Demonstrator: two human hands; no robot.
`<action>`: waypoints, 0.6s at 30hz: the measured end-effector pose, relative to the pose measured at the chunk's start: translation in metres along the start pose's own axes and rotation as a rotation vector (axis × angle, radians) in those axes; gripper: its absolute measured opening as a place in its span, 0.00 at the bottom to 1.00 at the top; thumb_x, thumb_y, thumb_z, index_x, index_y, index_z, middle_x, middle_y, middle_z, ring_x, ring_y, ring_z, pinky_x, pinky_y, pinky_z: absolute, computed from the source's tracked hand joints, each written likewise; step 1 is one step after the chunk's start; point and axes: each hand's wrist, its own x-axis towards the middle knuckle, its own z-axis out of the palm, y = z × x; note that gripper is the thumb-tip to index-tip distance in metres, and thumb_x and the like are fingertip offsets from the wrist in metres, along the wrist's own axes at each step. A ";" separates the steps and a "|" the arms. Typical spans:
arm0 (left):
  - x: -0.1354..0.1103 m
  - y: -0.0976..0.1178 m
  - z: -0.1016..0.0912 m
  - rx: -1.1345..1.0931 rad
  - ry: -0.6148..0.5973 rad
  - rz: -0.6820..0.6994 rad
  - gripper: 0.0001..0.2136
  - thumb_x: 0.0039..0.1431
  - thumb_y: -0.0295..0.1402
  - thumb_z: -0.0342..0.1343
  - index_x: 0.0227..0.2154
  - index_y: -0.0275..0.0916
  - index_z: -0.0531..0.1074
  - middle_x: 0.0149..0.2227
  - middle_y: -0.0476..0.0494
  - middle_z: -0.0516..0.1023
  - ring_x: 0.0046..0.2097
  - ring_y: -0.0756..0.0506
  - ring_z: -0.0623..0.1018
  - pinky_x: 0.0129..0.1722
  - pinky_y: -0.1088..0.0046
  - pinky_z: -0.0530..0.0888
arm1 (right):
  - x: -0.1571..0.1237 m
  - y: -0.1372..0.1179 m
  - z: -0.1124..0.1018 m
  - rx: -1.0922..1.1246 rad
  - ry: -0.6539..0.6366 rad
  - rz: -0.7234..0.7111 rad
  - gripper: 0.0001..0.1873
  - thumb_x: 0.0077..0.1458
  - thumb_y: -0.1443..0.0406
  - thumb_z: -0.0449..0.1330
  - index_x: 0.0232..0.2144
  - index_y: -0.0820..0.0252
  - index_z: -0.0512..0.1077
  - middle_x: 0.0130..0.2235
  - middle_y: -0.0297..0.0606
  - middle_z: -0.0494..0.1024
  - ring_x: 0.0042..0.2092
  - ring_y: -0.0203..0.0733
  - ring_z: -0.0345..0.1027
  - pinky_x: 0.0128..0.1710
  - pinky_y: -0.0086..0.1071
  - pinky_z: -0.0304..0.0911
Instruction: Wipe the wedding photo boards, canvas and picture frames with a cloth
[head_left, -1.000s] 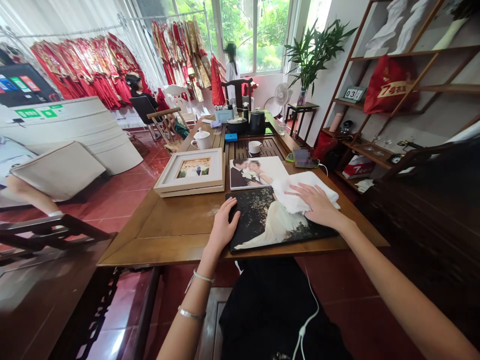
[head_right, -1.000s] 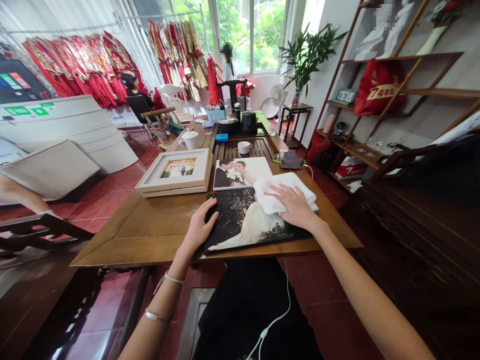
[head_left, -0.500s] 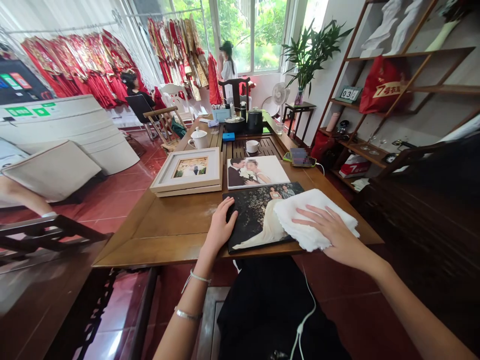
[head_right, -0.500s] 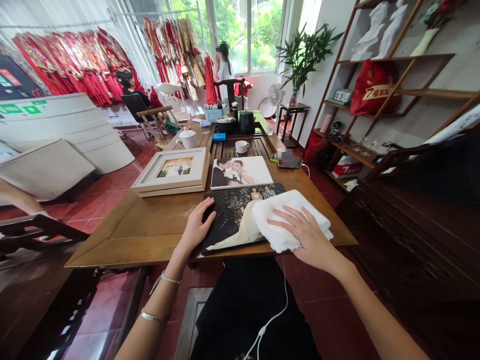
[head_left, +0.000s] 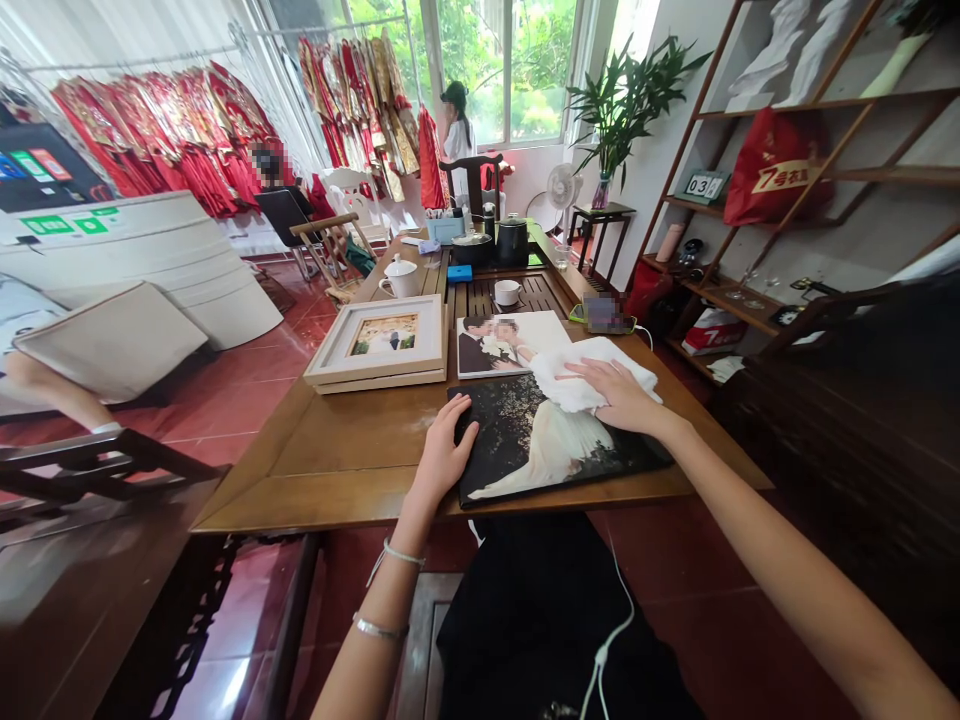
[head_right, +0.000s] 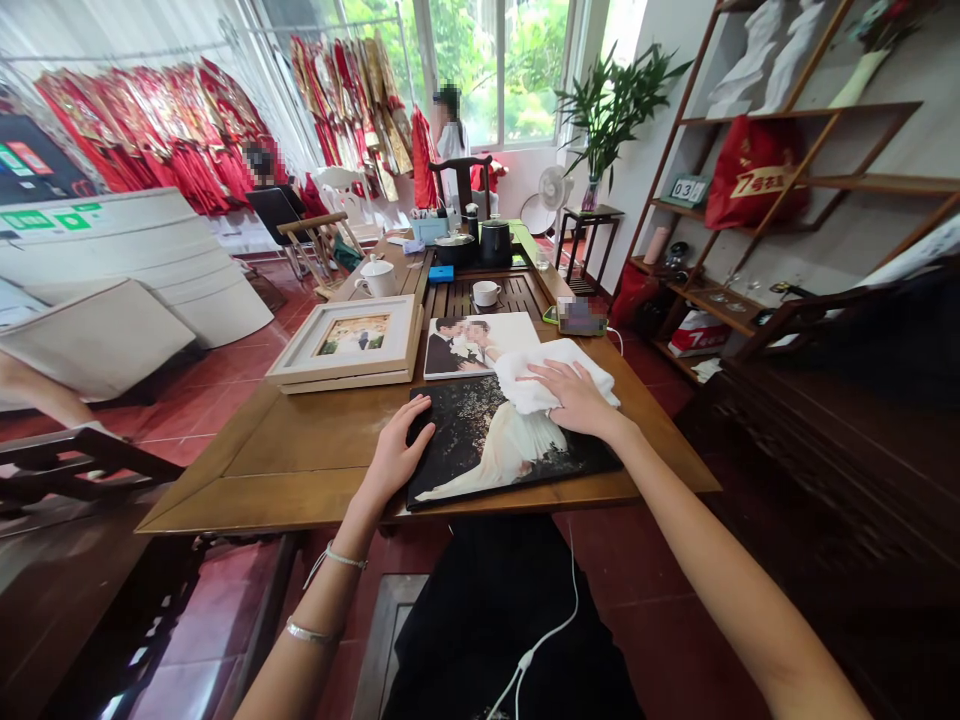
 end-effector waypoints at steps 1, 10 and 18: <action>0.000 0.000 0.000 0.001 -0.001 -0.001 0.16 0.61 0.33 0.49 0.51 0.37 0.68 0.57 0.35 0.70 0.61 0.40 0.66 0.62 0.55 0.62 | 0.000 -0.002 0.000 -0.009 0.001 0.003 0.39 0.42 0.72 0.52 0.59 0.54 0.61 0.63 0.40 0.62 0.64 0.54 0.48 0.60 0.60 0.44; 0.001 0.000 0.002 -0.006 0.010 -0.005 0.16 0.61 0.33 0.49 0.51 0.39 0.69 0.57 0.37 0.71 0.61 0.41 0.67 0.62 0.55 0.62 | -0.072 -0.059 -0.007 0.008 -0.001 -0.117 0.45 0.37 0.74 0.52 0.60 0.46 0.60 0.65 0.35 0.58 0.65 0.55 0.46 0.61 0.61 0.38; 0.001 0.001 0.000 -0.011 -0.004 -0.006 0.16 0.61 0.33 0.49 0.50 0.38 0.69 0.57 0.36 0.70 0.62 0.41 0.66 0.62 0.56 0.62 | -0.096 -0.082 -0.017 0.059 -0.056 -0.171 0.41 0.42 0.73 0.52 0.61 0.43 0.58 0.65 0.32 0.56 0.66 0.51 0.44 0.62 0.58 0.37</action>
